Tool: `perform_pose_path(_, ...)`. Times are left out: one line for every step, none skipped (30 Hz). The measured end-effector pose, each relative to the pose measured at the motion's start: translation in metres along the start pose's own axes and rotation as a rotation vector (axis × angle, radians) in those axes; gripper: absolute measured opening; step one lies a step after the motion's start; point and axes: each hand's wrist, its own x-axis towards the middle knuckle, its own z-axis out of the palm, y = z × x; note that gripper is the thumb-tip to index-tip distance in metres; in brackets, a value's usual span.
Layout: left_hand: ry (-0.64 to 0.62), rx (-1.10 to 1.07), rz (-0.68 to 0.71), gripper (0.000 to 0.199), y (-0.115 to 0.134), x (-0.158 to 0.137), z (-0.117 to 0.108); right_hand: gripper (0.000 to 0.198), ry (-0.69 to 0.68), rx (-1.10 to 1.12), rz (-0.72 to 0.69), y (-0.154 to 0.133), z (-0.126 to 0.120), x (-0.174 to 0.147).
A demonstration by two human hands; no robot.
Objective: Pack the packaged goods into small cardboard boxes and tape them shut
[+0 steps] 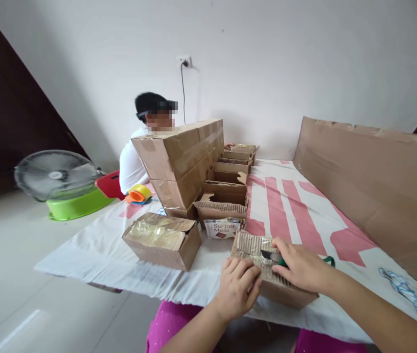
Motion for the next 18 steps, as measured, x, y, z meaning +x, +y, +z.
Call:
perform_pose_path(0.008, -0.017, -0.001, 0.015, -0.001, -0.001, 0.0, 0.027, -0.031, -0.027, -0.022, -0.003, 0.001, 0.005)
perform_pose_path(0.015, -0.033, 0.001, 0.012, -0.001, -0.001, 0.0, 0.022, -0.054, -0.05, -0.056, -0.005, 0.001, 0.009)
perform_pose_path(0.019, -0.045, 0.006, 0.011, -0.002, -0.001, 0.0, 0.017, -0.071, -0.073, -0.096, -0.006, 0.001, 0.012)
perform_pose_path(0.021, -0.051, 0.011, 0.01, -0.002, -0.001, 0.0, 0.014, -0.084, -0.095, -0.136, -0.007, 0.001, 0.015)
perform_pose_path(0.02, -0.055, 0.016, 0.01, -0.003, -0.001, 0.0, 0.015, -0.09, -0.118, -0.17, -0.008, 0.001, 0.017)
perform_pose_path(0.02, -0.059, 0.019, 0.01, -0.003, -0.001, 0.0, 0.019, -0.092, -0.144, -0.195, -0.009, 0.001, 0.019)
perform_pose_path(0.021, -0.063, 0.023, 0.01, -0.003, 0.0, 0.001, 0.022, -0.09, -0.17, -0.209, -0.01, 0.0, 0.02)
perform_pose_path(0.026, -0.065, 0.024, 0.01, -0.003, 0.001, 0.001, 0.024, -0.085, -0.193, -0.217, -0.012, -0.001, 0.022)
perform_pose_path(0.03, -0.065, 0.023, 0.009, -0.003, 0.001, 0.002, 0.024, -0.082, -0.21, -0.226, -0.014, -0.001, 0.024)
perform_pose_path(0.034, -0.064, 0.022, 0.009, -0.003, 0.002, 0.002, 0.022, -0.083, -0.221, -0.234, -0.016, -0.002, 0.025)
perform_pose_path(0.036, -0.061, 0.02, 0.009, -0.003, 0.002, 0.002, 0.021, -0.091, -0.228, -0.24, -0.018, -0.003, 0.027)
perform_pose_path(0.036, -0.059, 0.016, 0.009, -0.003, 0.003, 0.002, 0.019, -0.104, -0.232, -0.244, -0.02, -0.004, 0.029)
perform_pose_path(0.033, -0.058, 0.013, 0.01, -0.003, 0.003, 0.002, 0.019, -0.118, -0.235, -0.246, -0.023, -0.004, 0.031)
perform_pose_path(0.03, -0.06, 0.012, 0.01, -0.003, 0.003, 0.002, 0.019, -0.129, -0.236, -0.247, -0.026, -0.005, 0.034)
perform_pose_path(0.029, -0.062, 0.013, 0.011, -0.003, 0.003, 0.002, 0.019, -0.137, -0.233, -0.248, -0.028, -0.006, 0.036)
perform_pose_path(0.032, -0.062, 0.016, 0.011, -0.003, 0.003, 0.001, 0.019, -0.141, -0.226, -0.253, -0.031, -0.006, 0.038)
perform_pose_path(0.037, -0.061, 0.019, 0.011, -0.003, 0.003, 0.001, 0.019, -0.145, -0.219, -0.258, -0.034, -0.006, 0.04)
perform_pose_path(0.043, -0.058, 0.02, 0.011, -0.003, 0.003, 0.001, 0.019, -0.15, -0.215, -0.259, -0.037, -0.007, 0.041)
